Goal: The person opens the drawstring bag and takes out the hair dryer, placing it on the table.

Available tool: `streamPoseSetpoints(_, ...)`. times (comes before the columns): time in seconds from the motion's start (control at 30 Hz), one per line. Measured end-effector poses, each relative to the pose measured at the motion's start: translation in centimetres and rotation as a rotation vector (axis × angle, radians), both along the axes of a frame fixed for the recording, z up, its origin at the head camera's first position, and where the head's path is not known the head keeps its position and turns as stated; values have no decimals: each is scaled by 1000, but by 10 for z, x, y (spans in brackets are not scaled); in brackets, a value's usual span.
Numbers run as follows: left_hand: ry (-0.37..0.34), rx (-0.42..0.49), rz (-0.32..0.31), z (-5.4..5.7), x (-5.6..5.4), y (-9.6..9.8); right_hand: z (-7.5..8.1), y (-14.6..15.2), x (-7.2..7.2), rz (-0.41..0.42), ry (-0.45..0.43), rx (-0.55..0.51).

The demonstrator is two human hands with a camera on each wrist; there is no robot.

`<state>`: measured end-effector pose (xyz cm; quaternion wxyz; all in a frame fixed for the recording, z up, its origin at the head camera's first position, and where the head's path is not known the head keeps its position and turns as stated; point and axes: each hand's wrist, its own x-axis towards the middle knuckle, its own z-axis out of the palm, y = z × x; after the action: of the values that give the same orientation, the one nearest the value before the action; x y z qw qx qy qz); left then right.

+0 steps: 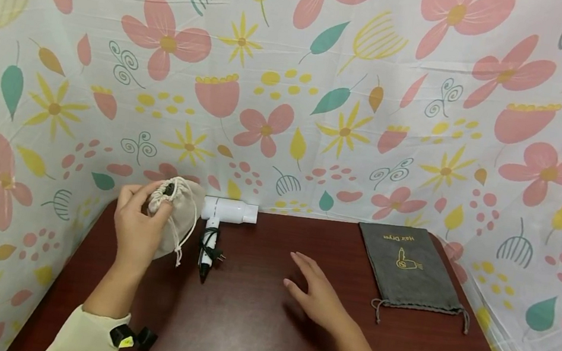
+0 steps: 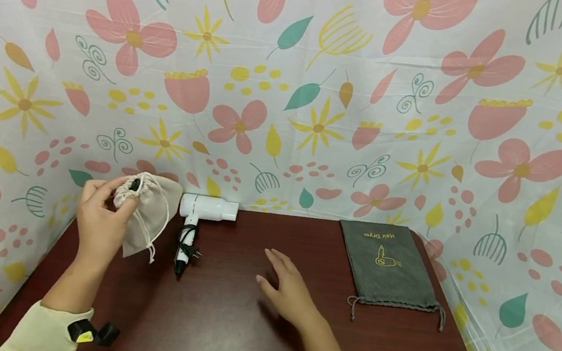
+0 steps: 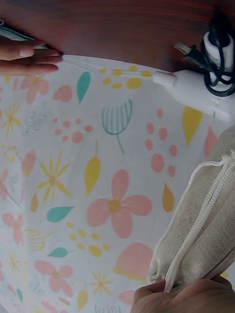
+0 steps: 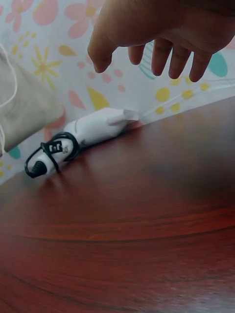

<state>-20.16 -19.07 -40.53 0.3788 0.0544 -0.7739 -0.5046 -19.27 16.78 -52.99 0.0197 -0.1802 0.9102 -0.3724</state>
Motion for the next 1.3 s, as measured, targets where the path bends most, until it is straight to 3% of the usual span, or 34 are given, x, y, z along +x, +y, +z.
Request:
streamPoseSetpoints(0.77,42,-72,-156,6,16,36,6,-30,-2,63,1,-49)
streamPoseSetpoints(1.3,133,-131,-280,3,19,67,13,-46,0,104,64,-56)
